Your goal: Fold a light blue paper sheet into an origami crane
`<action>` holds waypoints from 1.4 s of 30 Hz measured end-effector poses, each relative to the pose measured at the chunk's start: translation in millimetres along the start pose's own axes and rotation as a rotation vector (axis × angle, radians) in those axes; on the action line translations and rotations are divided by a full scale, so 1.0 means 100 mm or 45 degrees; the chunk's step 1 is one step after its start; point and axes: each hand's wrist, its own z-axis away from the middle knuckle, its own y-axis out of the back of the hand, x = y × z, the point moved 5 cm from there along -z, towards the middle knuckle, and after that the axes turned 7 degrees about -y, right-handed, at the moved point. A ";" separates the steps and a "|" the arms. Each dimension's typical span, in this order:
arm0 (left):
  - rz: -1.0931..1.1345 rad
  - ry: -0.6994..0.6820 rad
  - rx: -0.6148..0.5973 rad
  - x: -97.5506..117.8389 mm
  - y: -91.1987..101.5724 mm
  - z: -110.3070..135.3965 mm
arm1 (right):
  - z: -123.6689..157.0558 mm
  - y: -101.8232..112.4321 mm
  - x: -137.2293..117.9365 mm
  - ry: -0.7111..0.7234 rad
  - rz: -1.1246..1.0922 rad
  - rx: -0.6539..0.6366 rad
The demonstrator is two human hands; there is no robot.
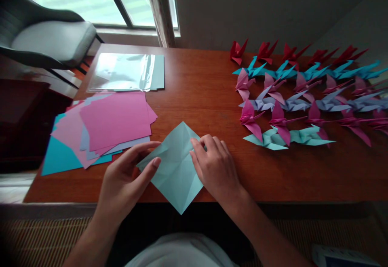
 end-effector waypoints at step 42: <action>-0.973 -0.576 -0.383 0.01 -0.35 0.21 | -0.05 -0.03 -0.17 0.027 -0.035 -0.169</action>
